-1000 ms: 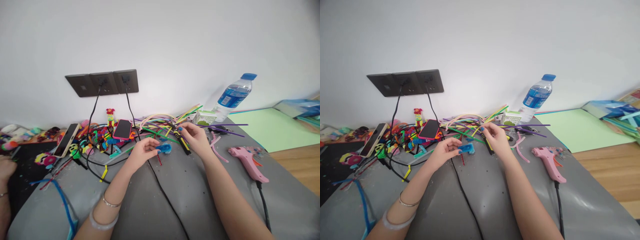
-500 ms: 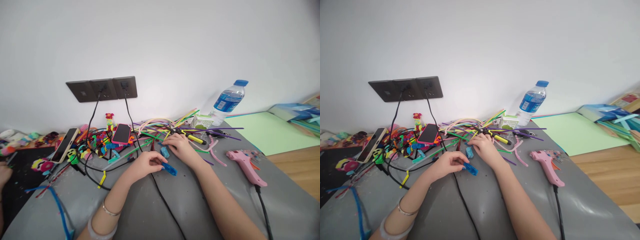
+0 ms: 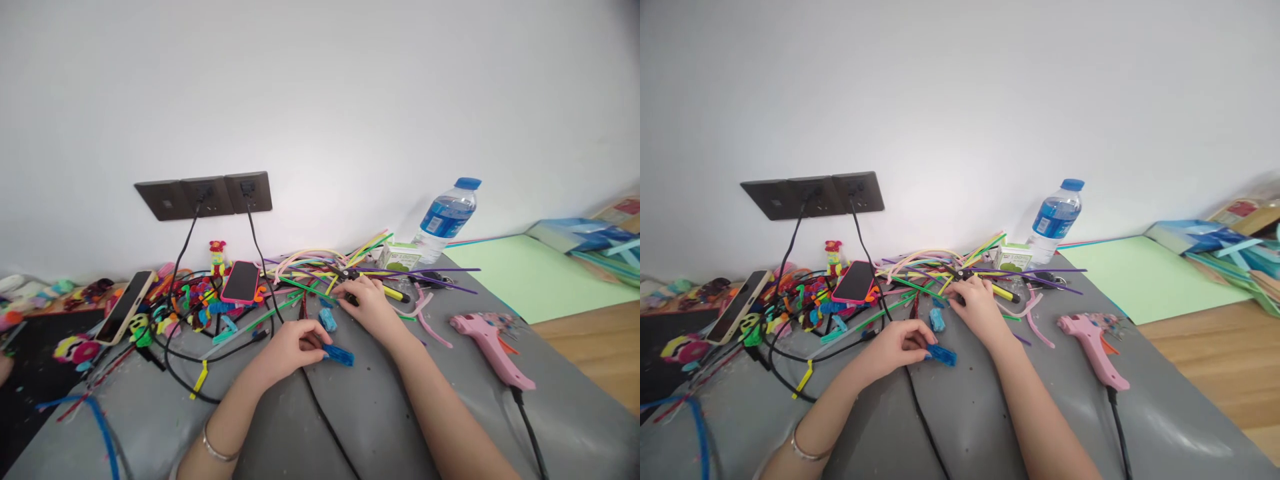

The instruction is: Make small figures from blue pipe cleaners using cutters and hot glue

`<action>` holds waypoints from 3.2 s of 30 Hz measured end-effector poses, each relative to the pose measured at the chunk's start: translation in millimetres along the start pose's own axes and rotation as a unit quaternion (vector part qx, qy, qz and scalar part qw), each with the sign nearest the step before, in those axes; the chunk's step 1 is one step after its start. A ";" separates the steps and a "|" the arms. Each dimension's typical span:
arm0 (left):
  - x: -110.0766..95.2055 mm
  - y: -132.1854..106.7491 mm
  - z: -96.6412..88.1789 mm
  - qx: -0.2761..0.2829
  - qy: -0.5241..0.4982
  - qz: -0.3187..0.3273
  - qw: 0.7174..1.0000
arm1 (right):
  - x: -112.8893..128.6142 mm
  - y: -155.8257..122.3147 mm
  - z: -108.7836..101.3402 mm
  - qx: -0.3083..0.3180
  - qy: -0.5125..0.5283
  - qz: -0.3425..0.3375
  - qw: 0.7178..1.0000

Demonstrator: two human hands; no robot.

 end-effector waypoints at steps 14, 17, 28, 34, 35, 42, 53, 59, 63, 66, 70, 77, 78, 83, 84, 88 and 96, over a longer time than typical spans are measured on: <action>0.8 1.9 0.4 0.001 0.007 -0.007 1.000 | 1.0 6.8 2.0 -0.073 0.012 -0.015 0.997; 0.1 1.1 -0.4 0.002 0.014 -0.009 1.000 | -1.0 6.6 4.4 -0.076 0.022 -0.022 0.997; -1.9 2.1 -4.0 0.034 -0.015 -0.014 0.999 | -0.1 5.4 -3.7 -0.100 0.145 -0.014 0.984; 0.4 4.3 -5.2 0.043 -0.012 -0.009 0.999 | -5.3 8.7 -11.5 -0.145 0.213 -0.026 0.966; 0.7 4.5 -5.2 0.045 -0.010 -0.011 0.999 | -7.1 9.2 -13.2 -0.154 0.225 -0.023 0.962; 2.9 6.8 -7.0 0.051 -0.026 -0.014 0.998 | -10.9 9.6 -21.1 -0.197 0.261 -0.008 0.945; 4.4 8.0 -7.0 0.049 0.007 -0.001 0.999 | -12.1 11.7 -12.5 -0.221 0.284 0.021 0.933; 4.2 5.7 -5.6 0.047 0.003 -0.001 0.999 | -10.2 16.4 0.3 -0.196 0.278 0.031 0.940; 3.9 6.2 -5.9 0.049 0.005 -0.002 0.999 | -4.3 34.1 4.5 -0.148 0.164 -0.030 0.975; 4.5 6.5 -5.7 0.048 0.007 -0.002 0.999 | 8.0 58.9 17.9 -0.072 0.051 -0.059 0.994; 6.1 7.0 -6.0 0.039 0.005 0.009 0.999 | 24.2 81.8 41.7 0.032 -0.039 -0.080 0.995; 6.5 7.2 -6.5 0.047 -0.028 -0.001 0.998 | 16.6 81.8 39.5 0.039 -0.024 -0.042 0.998; 6.1 7.1 -6.3 0.048 -0.028 0.001 0.998 | 15.0 81.8 37.9 0.051 -0.019 -0.043 0.998; 4.9 6.8 -5.2 0.040 -0.022 0.000 0.999 | 14.1 84.5 44.4 0.079 -0.030 -0.062 0.994; 5.0 6.8 -5.1 0.038 -0.023 -0.002 0.999 | 14.4 85.0 47.4 0.072 -0.033 -0.067 0.995; 6.2 6.3 -5.4 0.034 -0.024 0.000 0.999 | 10.5 86.4 53.6 0.035 -0.015 -0.072 0.997; 5.4 5.7 -5.0 0.035 -0.039 -0.011 0.999 | -6.3 92.9 43.9 -0.012 0.067 -0.067 0.995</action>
Point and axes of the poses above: each hand's wrist, its own y-axis towards the middle knuckle, its own z-axis out of the palm, x = y × z, the point moved 2 cm from there along y, towards the middle knuckle, and after that the axes turned 3 degrees about -z, right-handed, at the moved point
